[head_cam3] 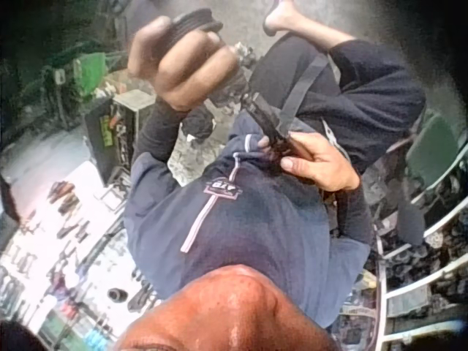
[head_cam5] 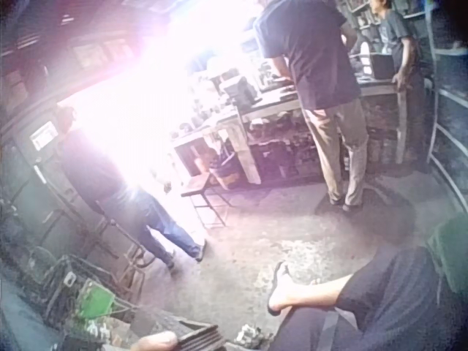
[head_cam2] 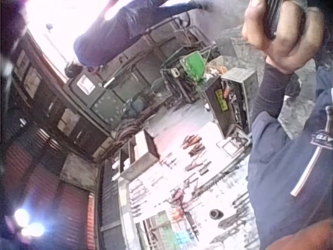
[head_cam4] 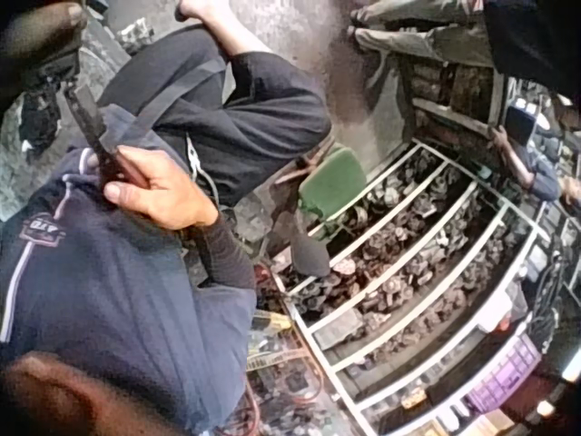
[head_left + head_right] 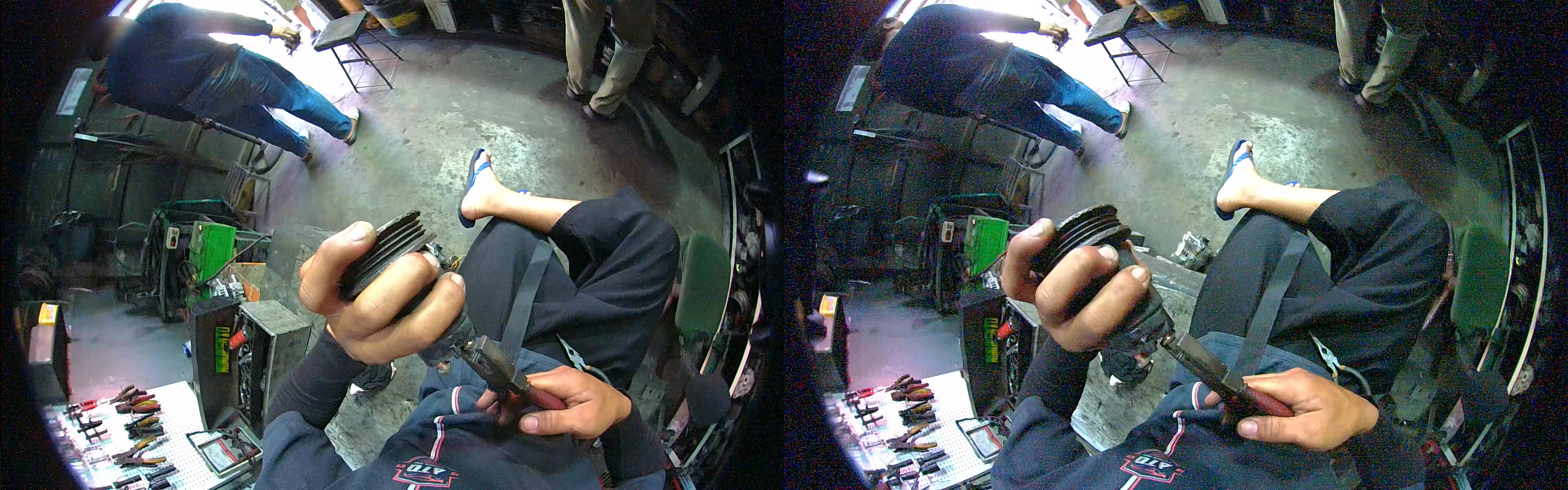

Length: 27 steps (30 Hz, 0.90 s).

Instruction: The person sits with a small mechanical component on their lap and uses pliers to adjust or remove parts from the component. They rotate the object and repeatedly apply the pliers to different areas while seated.

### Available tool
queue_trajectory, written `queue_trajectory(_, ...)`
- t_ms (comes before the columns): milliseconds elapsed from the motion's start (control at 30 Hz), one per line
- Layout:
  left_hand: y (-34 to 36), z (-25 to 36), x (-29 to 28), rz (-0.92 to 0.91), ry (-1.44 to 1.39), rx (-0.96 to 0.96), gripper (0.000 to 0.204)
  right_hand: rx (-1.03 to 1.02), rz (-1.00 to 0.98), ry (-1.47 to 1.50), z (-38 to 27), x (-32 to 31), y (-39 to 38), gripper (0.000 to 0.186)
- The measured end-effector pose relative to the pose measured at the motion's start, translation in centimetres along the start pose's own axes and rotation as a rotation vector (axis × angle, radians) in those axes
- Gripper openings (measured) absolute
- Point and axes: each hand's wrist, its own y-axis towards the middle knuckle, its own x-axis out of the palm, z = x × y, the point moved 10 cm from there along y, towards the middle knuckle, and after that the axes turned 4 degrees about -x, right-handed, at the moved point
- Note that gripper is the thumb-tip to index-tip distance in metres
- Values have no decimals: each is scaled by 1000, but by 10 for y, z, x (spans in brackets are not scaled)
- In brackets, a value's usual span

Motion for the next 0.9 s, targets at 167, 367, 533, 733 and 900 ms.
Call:
queue_trajectory(167,-2,0,0,37,-19,-16,36,-16,-44,96,-4,1,3,46)
queue_trajectory(367,-2,0,0,24,-38,-1,38,-27,-87,248,3,5,2,32)
queue_trajectory(533,0,-2,7,-10,-105,-48,44,-52,37,162,8,3,2,42)
queue_trajectory(733,0,-2,8,-5,-101,-69,45,-160,89,-312,-9,-1,5,34)
queue_trajectory(900,0,1,7,-12,-64,-19,42,-268,209,-471,-20,3,4,23)
